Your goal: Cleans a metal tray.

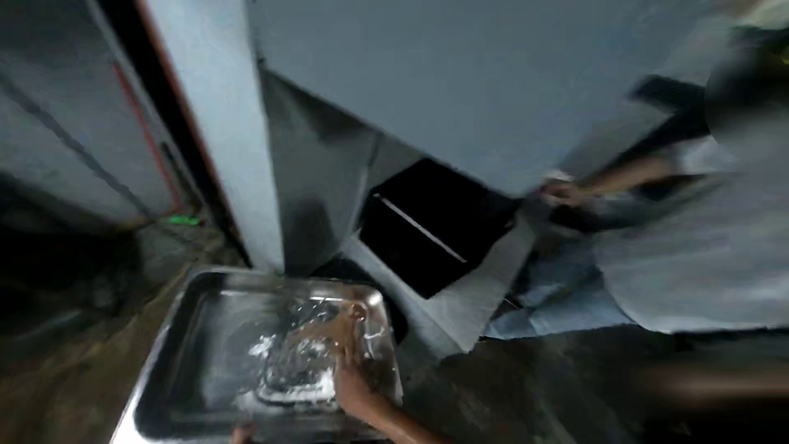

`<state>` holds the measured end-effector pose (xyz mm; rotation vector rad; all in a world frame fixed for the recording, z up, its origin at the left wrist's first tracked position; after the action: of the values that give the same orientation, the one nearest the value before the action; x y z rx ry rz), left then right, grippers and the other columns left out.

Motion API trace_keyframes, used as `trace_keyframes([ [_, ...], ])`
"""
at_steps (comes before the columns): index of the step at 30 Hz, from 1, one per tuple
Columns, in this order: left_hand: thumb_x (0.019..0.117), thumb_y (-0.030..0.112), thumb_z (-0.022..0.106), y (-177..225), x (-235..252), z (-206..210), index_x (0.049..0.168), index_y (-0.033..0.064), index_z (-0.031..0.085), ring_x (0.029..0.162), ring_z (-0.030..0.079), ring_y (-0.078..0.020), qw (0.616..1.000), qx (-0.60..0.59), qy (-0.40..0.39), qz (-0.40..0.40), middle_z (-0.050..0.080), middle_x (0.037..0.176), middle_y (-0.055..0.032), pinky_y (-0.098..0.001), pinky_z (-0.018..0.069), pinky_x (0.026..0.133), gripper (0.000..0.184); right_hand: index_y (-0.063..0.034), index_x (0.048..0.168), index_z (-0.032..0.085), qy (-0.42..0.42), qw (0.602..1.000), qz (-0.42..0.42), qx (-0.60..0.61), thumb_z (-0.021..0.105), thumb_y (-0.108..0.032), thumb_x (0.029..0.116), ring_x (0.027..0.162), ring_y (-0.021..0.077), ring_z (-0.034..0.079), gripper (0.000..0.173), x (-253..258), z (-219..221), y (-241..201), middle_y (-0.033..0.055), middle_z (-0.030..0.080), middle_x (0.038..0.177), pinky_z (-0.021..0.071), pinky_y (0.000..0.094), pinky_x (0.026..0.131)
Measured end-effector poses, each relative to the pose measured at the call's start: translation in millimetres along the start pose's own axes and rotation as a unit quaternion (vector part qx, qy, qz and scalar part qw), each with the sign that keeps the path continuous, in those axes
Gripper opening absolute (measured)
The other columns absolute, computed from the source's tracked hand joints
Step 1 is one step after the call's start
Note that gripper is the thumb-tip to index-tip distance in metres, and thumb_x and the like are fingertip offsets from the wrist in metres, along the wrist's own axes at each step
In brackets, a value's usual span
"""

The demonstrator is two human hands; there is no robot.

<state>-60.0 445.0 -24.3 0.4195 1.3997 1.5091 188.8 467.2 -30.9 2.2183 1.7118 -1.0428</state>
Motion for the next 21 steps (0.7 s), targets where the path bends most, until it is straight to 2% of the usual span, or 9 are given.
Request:
trace_keyframes([
  [2, 0.0868, 0.008, 0.041, -8.2, 7.6, -14.8, 0.067, 0.0279, 0.060, 0.068, 0.063, 0.0036, 0.998, -0.024, -0.005, 0.051, 0.065, 0.068, 0.0165, -0.0217, 0.0549, 0.068, 0.034, 0.0008, 0.156, 0.037, -0.095, 0.994, -0.037, 0.030, 0.057, -0.037, 0.1013, 0.147, 0.0433, 0.037, 0.069, -22.4, 7.2, -21.0, 0.0281, 0.030, 0.163, 0.0353, 0.0596, 0.118],
  [4, 0.0863, 0.006, 0.039, -1.0, 4.1, -20.8, 0.066, 0.0282, 0.057, 0.066, 0.062, 0.0036, 0.998, -0.029, 0.005, 0.052, 0.064, 0.066, 0.0169, -0.0217, 0.0548, 0.067, 0.035, -0.0031, 0.136, 0.061, -0.064, 0.992, -0.086, 0.073, 0.055, -0.038, 0.1021, 0.133, 0.0369, 0.055, 0.049, -7.2, -8.3, -30.6, 0.0231, 0.054, 0.146, 0.0456, 0.0558, 0.111],
  [7, 0.0858, 0.000, 0.033, 13.9, -10.2, -29.0, 0.064, 0.0270, 0.055, 0.063, 0.063, 0.0035, 0.998, -0.056, 0.020, 0.035, 0.066, 0.064, 0.0153, -0.0202, 0.0559, 0.064, 0.041, -0.0135, 0.145, 0.057, 0.079, 0.989, -0.115, 0.040, 0.046, -0.033, 0.1054, 0.142, 0.0346, 0.046, 0.046, 42.3, -45.5, -46.3, 0.0165, 0.049, 0.153, 0.0376, 0.0538, 0.118],
  [9, 0.0848, 0.003, 0.035, 13.6, -14.4, -36.5, 0.063, 0.0275, 0.059, 0.064, 0.066, 0.0012, 0.995, -0.087, 0.021, 0.044, 0.069, 0.066, 0.0128, -0.0222, 0.0571, 0.063, 0.040, -0.0136, 0.148, 0.054, 0.110, 0.983, -0.145, -0.003, 0.047, -0.028, 0.1045, 0.145, 0.0374, 0.041, 0.046, 46.9, -32.4, -50.7, 0.0171, 0.046, 0.155, 0.0342, 0.0564, 0.120],
  [12, 0.0868, 0.006, 0.036, 13.3, -11.3, -46.9, 0.062, 0.0283, 0.059, 0.063, 0.065, 0.0010, 0.993, -0.091, 0.039, 0.063, 0.068, 0.066, 0.0132, -0.0226, 0.0567, 0.062, 0.040, -0.0084, 0.136, 0.063, -0.015, 0.956, -0.292, -0.017, 0.051, -0.017, 0.1030, 0.140, 0.0332, 0.048, 0.036, -16.0, 17.2, -57.0, 0.0153, 0.053, 0.148, 0.0426, 0.0493, 0.116],
  [13, 0.0869, 0.006, 0.035, 10.8, -12.6, -52.1, 0.062, 0.0278, 0.058, 0.063, 0.065, 0.0010, 0.993, -0.086, 0.050, 0.064, 0.067, 0.065, 0.0131, -0.0226, 0.0565, 0.061, 0.040, -0.0071, 0.131, 0.067, -0.078, 0.944, -0.320, -0.024, 0.052, -0.016, 0.1030, 0.141, 0.0316, 0.048, 0.033, -31.3, 30.7, -53.1, 0.0142, 0.053, 0.149, 0.0419, 0.0476, 0.117],
  [15, 0.0867, 0.004, 0.035, 8.0, -11.9, -57.4, 0.062, 0.0267, 0.057, 0.062, 0.063, 0.0016, 0.994, -0.069, 0.059, 0.060, 0.066, 0.064, 0.0134, -0.0220, 0.0556, 0.062, 0.041, -0.0045, 0.122, 0.071, -0.121, 0.933, -0.338, -0.022, 0.051, -0.019, 0.1039, 0.134, 0.0303, 0.054, 0.031, -26.5, 23.7, -57.6, 0.0150, 0.058, 0.143, 0.0438, 0.0469, 0.114],
  [18, 0.0841, 0.002, 0.037, 4.9, -21.2, -62.5, 0.062, 0.0253, 0.057, 0.060, 0.061, 0.0019, 0.995, -0.041, 0.062, 0.058, 0.064, 0.062, 0.0136, -0.0204, 0.0545, 0.061, 0.038, -0.0172, 0.147, 0.057, -0.024, 0.931, -0.363, -0.021, 0.041, -0.026, 0.1083, 0.144, 0.0241, 0.046, 0.042, 8.3, -11.2, -109.6, 0.0081, 0.052, 0.153, 0.0366, 0.0429, 0.121],
  [21, 0.0828, 0.005, 0.040, -5.0, -29.7, -51.9, 0.059, 0.0264, 0.058, 0.058, 0.061, 0.0016, 0.996, -0.056, 0.039, 0.061, 0.064, 0.061, 0.0126, -0.0208, 0.0541, 0.059, 0.037, -0.0229, 0.151, 0.051, 0.051, 0.900, -0.429, -0.061, 0.041, -0.030, 0.1091, 0.151, 0.0220, 0.037, 0.044, 31.2, -4.4, -162.6, 0.0018, 0.046, 0.159, 0.0345, 0.0426, 0.123],
])
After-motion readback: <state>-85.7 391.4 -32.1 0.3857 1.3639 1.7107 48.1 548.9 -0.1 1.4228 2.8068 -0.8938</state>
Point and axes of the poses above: each hand's wrist, its own x-axis towards the middle knuckle, its own z-axis out of the palm, y = z × x, the point moved 6 cm from there along x, towards the middle knuckle
